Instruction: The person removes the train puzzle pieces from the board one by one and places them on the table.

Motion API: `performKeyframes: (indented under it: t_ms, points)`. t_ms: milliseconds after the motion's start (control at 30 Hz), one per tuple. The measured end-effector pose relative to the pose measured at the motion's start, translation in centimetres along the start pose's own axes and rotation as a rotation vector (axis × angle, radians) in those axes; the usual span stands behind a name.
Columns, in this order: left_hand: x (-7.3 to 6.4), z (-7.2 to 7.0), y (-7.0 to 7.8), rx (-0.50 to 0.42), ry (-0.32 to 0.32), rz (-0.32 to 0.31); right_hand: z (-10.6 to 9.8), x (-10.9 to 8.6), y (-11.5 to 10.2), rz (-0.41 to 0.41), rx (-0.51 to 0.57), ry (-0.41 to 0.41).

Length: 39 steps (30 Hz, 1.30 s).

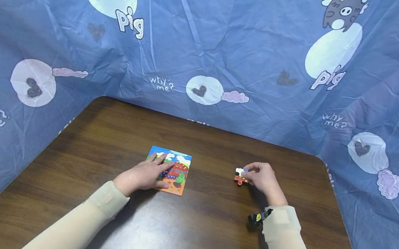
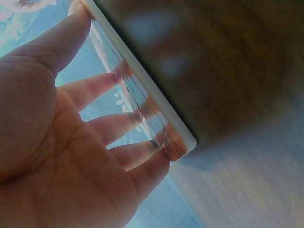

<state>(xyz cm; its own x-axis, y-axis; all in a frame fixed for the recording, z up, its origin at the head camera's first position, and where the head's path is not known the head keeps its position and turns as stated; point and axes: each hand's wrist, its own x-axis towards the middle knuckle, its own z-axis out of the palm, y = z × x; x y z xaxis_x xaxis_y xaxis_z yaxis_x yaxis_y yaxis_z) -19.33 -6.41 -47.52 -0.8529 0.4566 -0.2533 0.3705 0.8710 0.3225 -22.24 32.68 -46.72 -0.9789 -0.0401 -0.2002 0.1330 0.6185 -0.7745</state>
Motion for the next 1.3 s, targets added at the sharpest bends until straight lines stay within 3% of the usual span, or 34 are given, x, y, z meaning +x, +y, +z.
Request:
performKeyframes:
  t_ms: [333,500,900,1300]
  points:
    - [0.1,0.0,-0.2,0.01,0.004,0.011,-0.6,-0.2,1.0,0.069,-0.062,-0.036]
    - [0.1,0.0,-0.3,0.008,-0.004,0.018,-0.7,-0.2,1.2,0.074,-0.164,0.026]
    - [0.1,0.0,-0.3,-0.002,-0.005,0.015,0.0,0.0,1.3,-0.005,-0.383,0.156]
    - [0.2,0.1,-0.5,0.001,0.006,0.022,0.2,0.1,1.1,0.039,-0.367,0.139]
